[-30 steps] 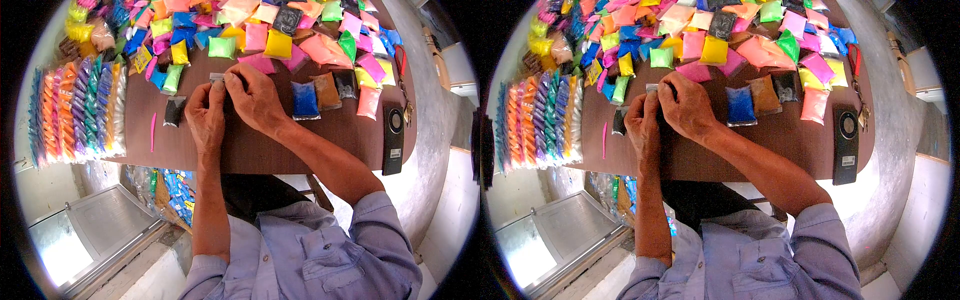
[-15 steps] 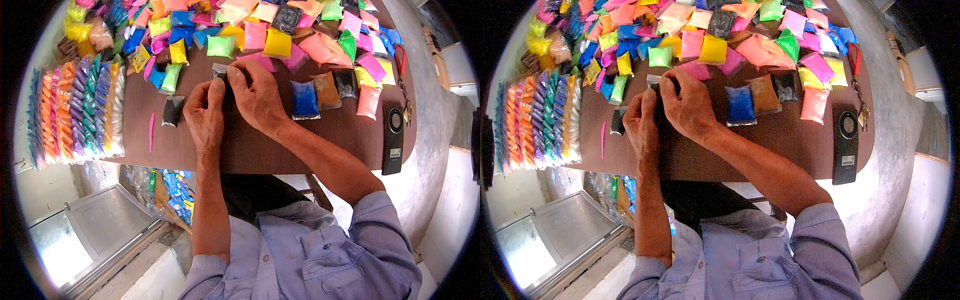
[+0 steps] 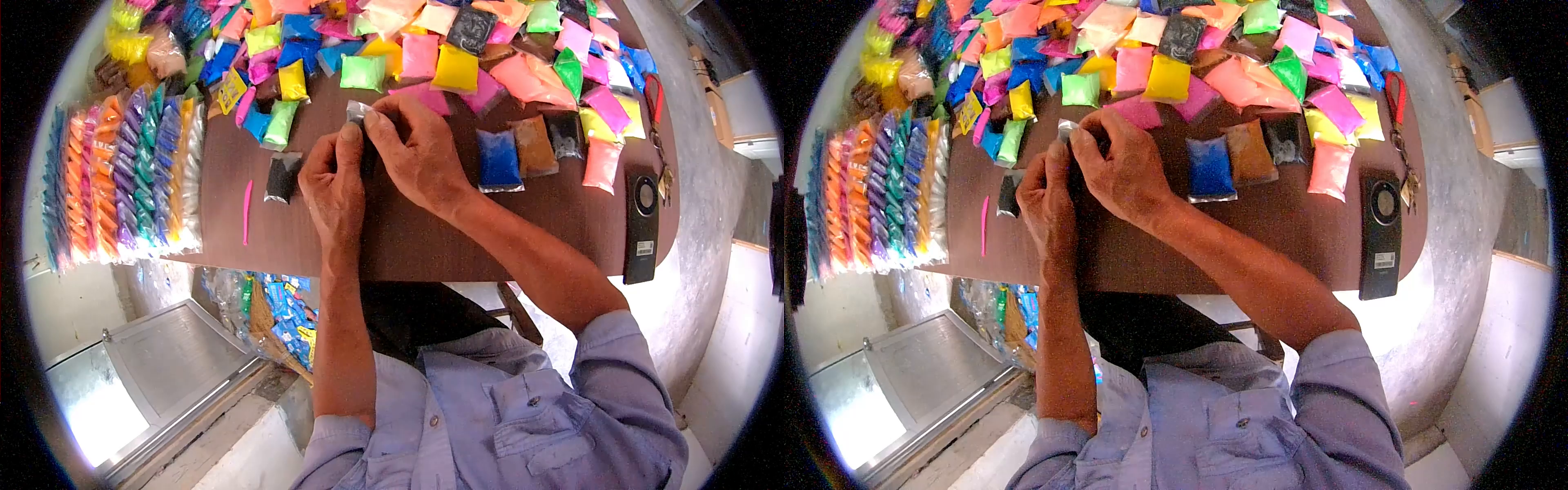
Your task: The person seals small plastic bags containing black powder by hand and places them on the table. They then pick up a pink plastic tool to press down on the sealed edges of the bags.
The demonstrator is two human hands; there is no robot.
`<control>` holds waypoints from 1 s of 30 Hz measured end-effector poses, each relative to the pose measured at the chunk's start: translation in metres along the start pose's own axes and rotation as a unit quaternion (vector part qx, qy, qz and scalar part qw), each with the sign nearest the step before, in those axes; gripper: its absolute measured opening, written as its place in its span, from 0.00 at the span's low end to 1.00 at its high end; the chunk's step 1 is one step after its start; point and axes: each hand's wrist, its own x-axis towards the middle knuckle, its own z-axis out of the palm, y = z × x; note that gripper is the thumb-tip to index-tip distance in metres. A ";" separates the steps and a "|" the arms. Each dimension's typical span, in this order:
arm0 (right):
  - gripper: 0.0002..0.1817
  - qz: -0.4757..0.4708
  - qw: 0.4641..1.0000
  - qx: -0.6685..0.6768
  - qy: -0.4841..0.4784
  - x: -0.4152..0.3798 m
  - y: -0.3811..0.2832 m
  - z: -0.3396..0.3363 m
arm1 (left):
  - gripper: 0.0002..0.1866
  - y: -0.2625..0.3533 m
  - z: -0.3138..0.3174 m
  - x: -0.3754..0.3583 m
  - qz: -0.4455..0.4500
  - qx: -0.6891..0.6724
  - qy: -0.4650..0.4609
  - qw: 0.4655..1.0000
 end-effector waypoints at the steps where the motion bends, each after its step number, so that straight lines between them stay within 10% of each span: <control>1: 0.11 -0.006 1.000 0.004 0.002 0.000 -0.002 -0.001 | 0.19 -0.001 0.001 0.000 -0.012 -0.012 0.005 1.000; 30: 0.14 -0.090 0.989 -0.102 -0.064 -0.085 -0.026 -0.033 | 0.12 -0.016 -0.018 -0.055 0.041 -0.074 -0.041 0.996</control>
